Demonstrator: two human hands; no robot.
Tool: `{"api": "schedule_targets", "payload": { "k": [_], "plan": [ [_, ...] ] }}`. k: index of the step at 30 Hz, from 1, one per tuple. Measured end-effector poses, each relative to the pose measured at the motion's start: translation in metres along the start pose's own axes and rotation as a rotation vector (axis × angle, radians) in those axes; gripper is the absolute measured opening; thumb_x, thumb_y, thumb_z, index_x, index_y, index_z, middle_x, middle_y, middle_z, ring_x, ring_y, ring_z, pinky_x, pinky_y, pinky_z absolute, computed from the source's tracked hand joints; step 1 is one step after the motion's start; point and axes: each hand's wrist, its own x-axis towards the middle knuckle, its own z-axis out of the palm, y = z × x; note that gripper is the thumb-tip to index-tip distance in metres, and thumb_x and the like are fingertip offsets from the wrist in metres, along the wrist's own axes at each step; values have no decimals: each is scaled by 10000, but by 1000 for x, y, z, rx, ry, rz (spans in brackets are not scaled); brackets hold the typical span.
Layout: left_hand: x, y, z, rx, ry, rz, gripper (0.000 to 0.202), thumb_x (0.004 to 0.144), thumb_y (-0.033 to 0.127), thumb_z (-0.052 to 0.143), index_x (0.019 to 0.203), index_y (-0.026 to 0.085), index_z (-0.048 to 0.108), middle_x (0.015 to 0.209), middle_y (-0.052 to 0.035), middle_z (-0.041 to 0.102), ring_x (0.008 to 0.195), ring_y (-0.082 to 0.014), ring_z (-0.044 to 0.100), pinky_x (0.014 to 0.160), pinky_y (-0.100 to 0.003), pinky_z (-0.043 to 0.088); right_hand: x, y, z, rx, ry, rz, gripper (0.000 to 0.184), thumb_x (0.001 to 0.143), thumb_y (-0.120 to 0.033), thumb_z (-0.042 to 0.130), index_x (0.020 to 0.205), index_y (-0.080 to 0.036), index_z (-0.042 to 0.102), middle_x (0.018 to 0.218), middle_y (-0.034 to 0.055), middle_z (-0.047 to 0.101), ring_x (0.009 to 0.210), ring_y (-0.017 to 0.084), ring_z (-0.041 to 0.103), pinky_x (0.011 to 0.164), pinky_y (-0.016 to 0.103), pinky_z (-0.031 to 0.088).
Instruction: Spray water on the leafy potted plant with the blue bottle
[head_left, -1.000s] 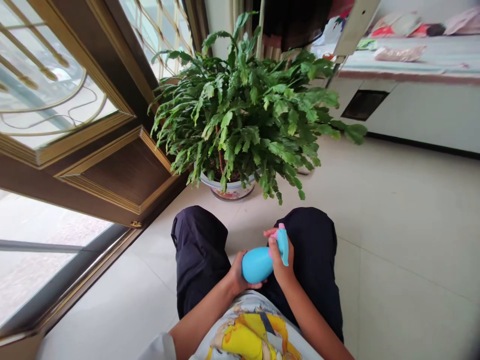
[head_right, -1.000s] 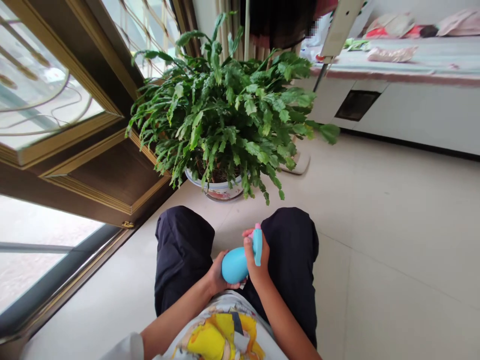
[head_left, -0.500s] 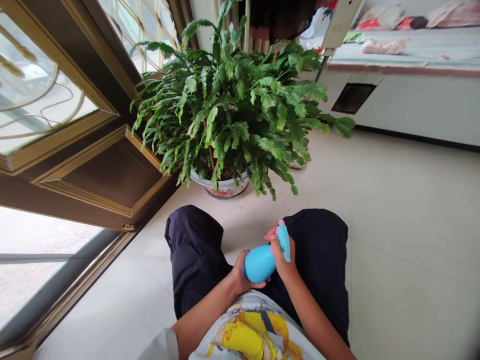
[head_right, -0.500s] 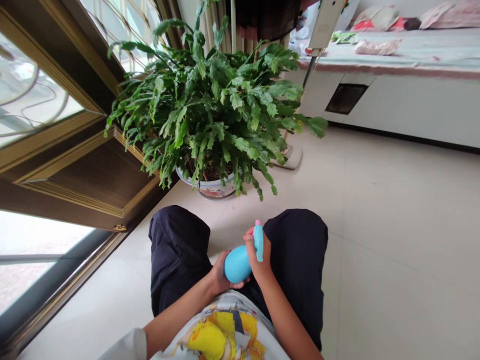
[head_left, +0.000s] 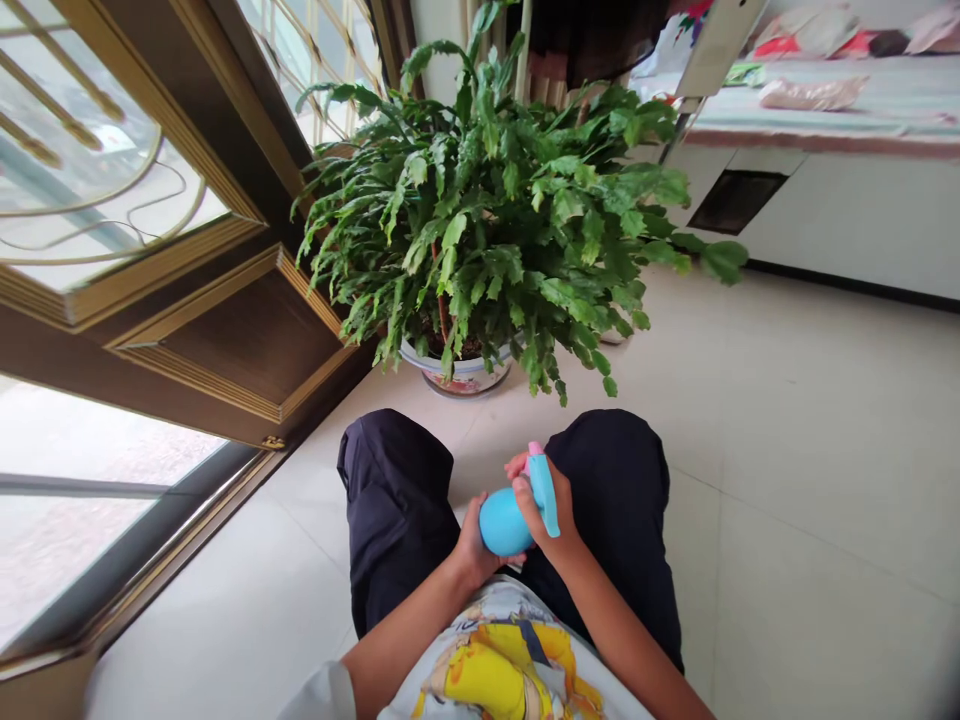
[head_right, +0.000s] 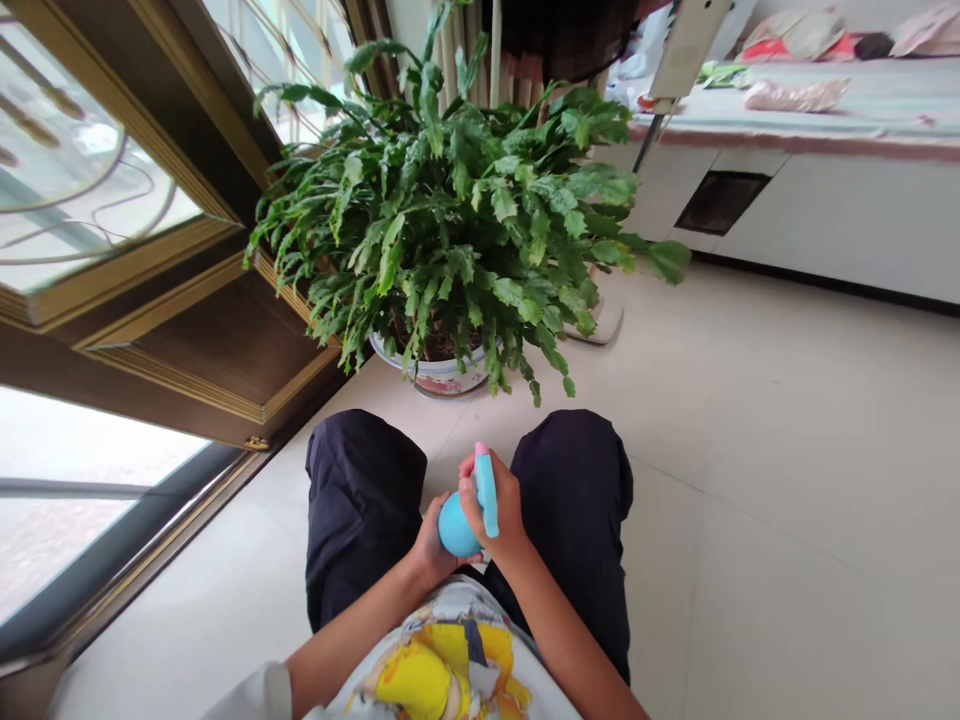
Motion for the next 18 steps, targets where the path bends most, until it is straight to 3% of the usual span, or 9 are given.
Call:
{"api": "schedule_targets", "payload": {
  "k": [9, 18],
  "plan": [
    [-10, 9, -8, -73, 48, 111, 590, 951, 584, 363, 1237, 107, 560, 781, -112, 697, 636, -266, 669, 535, -340, 502, 12, -18, 17, 11, -105, -43, 93, 893, -318, 524, 845, -248, 565, 753, 6, 625, 648, 173, 616, 686, 330, 558],
    [-26, 20, -8, -97, 60, 180, 648, 972, 584, 296, 1307, 83, 535, 821, -116, 699, 675, -265, 673, 598, -361, 515, 24, -33, 33, 18, -181, -133, 95, 907, -292, 522, 828, -247, 549, 706, -5, 582, 622, 165, 594, 625, 306, 531]
  ]
}}
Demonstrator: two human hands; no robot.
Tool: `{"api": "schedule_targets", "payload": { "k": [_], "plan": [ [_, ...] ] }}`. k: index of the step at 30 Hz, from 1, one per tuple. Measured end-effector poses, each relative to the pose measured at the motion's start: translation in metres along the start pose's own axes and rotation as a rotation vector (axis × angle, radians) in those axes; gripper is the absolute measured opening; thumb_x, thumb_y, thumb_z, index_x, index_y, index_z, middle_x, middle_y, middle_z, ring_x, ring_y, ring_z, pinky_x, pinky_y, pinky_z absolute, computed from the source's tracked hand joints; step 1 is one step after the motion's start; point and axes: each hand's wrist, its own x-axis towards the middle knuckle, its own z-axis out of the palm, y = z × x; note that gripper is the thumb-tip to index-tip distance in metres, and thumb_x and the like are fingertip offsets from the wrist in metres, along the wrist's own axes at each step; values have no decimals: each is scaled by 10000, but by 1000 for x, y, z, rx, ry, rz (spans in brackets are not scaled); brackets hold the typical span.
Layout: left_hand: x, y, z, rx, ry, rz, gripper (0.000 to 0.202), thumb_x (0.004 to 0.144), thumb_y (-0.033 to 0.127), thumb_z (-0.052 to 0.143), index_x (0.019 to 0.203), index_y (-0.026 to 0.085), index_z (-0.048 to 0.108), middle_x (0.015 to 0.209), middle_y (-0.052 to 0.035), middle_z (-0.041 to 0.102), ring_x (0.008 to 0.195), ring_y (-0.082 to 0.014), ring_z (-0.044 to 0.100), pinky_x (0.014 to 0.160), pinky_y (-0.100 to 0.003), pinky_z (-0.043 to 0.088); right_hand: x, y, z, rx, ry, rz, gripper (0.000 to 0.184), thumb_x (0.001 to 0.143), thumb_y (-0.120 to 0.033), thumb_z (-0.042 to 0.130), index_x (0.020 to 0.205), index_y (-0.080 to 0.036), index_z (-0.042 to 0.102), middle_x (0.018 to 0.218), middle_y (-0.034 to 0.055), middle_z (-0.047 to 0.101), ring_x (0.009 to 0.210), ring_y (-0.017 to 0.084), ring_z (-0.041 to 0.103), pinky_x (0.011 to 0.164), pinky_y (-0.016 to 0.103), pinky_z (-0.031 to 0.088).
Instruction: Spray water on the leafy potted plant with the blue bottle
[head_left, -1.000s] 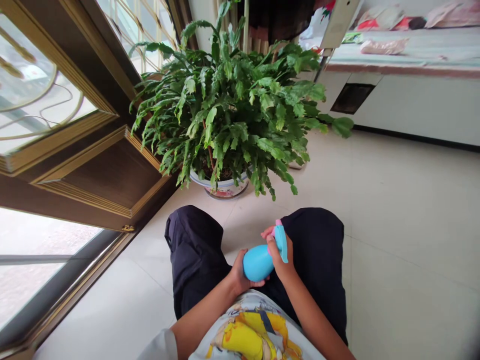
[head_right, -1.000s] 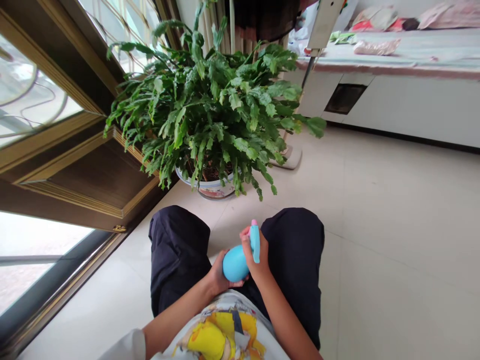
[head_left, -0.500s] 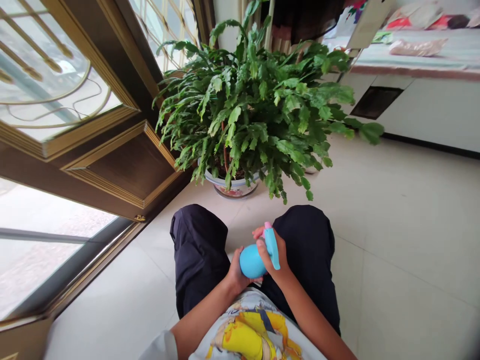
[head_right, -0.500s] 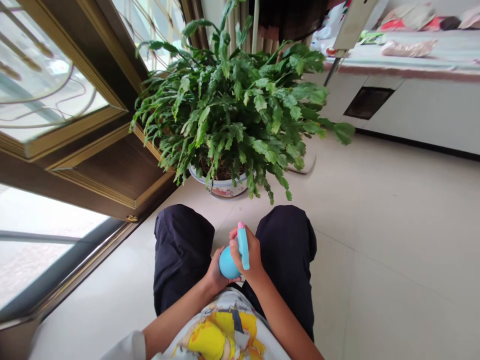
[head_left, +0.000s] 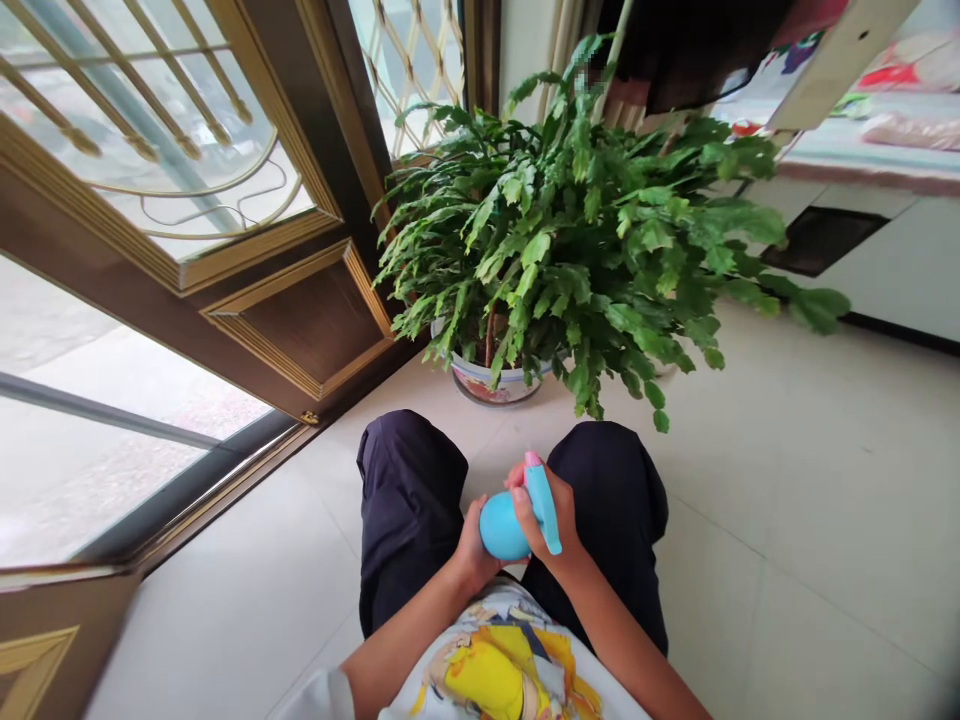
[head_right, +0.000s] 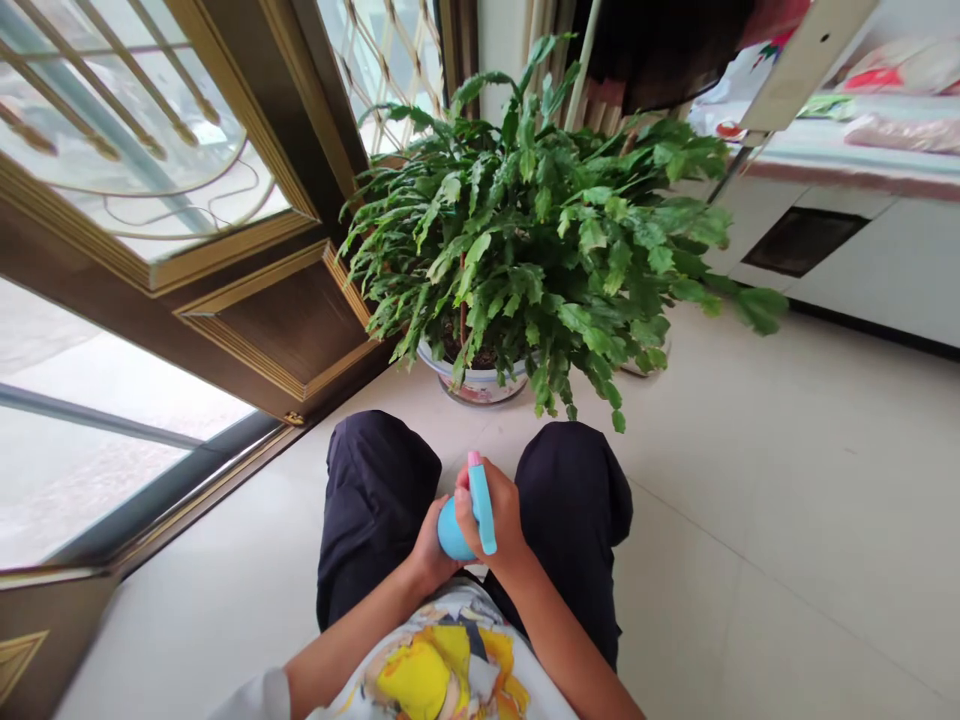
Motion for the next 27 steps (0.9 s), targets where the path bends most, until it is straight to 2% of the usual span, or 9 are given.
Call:
{"api": "schedule_targets", "payload": {
  "k": [3, 7, 12, 16, 22, 27],
  "plan": [
    [-3, 4, 1, -2, -19, 22, 658, 971, 587, 306, 1337, 85, 524, 851, -122, 702, 697, -274, 678, 607, -372, 522, 6, -9, -2, 14, 13, 8, 96, 908, -304, 523, 850, -243, 570, 756, 13, 623, 684, 181, 637, 664, 315, 550],
    [-8, 9, 7, 0, -112, 92, 646, 961, 591, 342, 1360, 115, 520, 901, -130, 704, 785, -304, 696, 592, -361, 533, 11, -21, -10, 36, 48, -8, 135, 910, -333, 519, 916, -232, 608, 866, 54, 669, 855, 233, 684, 794, 375, 568],
    [-16, 15, 21, -39, -252, 208, 565, 954, 544, 406, 1341, 156, 542, 1012, -134, 704, 797, -282, 701, 576, -340, 558, 15, -31, -22, 61, 97, -17, 160, 925, -358, 522, 851, -236, 595, 800, 42, 641, 812, 234, 675, 776, 388, 560],
    [-20, 20, 33, 40, -236, 125, 620, 963, 581, 358, 1377, 146, 513, 989, -150, 697, 767, -303, 701, 493, -342, 539, 18, -34, -30, 63, 189, 30, 198, 935, -398, 523, 881, -235, 622, 834, 53, 652, 884, 255, 681, 827, 415, 548],
    [-15, 15, 46, 107, -216, 64, 679, 958, 614, 353, 1418, 132, 480, 1130, -199, 680, 864, -341, 704, 534, -369, 554, 13, -27, -48, 87, 243, 49, 208, 948, -386, 526, 828, -234, 602, 769, 31, 623, 800, 231, 666, 787, 407, 551],
    [-13, 7, 57, 177, -214, 6, 681, 980, 604, 289, 1427, 123, 467, 1106, -193, 683, 822, -324, 702, 530, -367, 545, 9, -23, -62, 30, 296, 60, 208, 956, -376, 514, 852, -236, 627, 824, 38, 656, 864, 236, 686, 866, 430, 524]
  ]
}}
